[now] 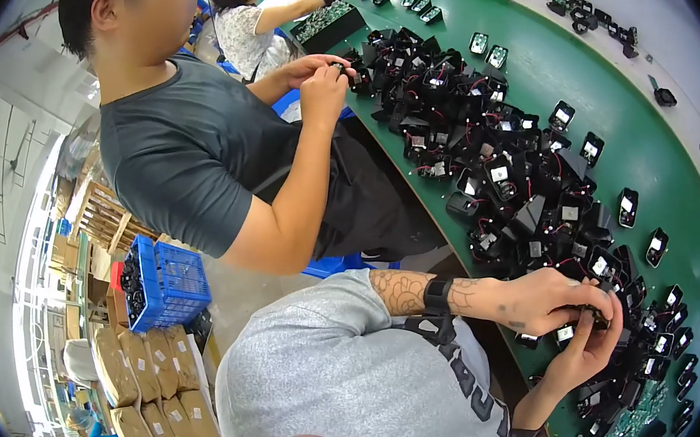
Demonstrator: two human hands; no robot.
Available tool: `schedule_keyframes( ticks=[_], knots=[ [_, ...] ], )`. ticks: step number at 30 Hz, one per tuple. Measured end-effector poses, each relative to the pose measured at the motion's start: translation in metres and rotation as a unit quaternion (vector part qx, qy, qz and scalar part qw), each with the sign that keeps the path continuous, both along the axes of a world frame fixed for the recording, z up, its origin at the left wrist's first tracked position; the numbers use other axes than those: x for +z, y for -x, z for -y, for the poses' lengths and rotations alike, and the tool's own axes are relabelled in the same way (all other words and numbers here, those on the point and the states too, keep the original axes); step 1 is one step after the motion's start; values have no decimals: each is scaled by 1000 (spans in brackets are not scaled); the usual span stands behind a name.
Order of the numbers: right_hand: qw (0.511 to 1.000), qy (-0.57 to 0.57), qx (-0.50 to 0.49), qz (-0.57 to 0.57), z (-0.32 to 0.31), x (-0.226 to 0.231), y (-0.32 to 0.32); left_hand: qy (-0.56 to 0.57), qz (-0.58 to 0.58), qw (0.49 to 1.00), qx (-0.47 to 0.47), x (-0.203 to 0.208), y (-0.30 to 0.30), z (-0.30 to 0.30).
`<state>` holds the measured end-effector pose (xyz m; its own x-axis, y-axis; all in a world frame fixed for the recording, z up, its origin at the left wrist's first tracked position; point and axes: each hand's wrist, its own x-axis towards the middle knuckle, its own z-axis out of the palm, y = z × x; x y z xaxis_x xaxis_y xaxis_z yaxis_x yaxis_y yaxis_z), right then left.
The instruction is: The person picks up a black plastic housing and a circuit board from the table, fits the circuit board into the housing, and presses them together. After assembling the components, the person places the unit back onto the green work surface and reaches for another housing.
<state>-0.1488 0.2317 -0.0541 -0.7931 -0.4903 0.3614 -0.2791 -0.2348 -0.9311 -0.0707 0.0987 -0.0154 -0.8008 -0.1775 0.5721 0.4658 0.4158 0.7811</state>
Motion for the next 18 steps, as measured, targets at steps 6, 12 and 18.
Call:
schedule_keyframes(
  ticks=[6, 12, 18],
  knots=[
    [992, 17, 52, 113, -17, -8, 23, 86, 150, 981, -92, 31, 6, 23],
    [995, -58, 25, 71, -71, 23, 37, 175, 2, 982, 65, 47, 30, 93],
    [961, 18, -239, 140, -210, -1, 74, 315, 27, 894, 317, 44, 91, 260]
  ],
)
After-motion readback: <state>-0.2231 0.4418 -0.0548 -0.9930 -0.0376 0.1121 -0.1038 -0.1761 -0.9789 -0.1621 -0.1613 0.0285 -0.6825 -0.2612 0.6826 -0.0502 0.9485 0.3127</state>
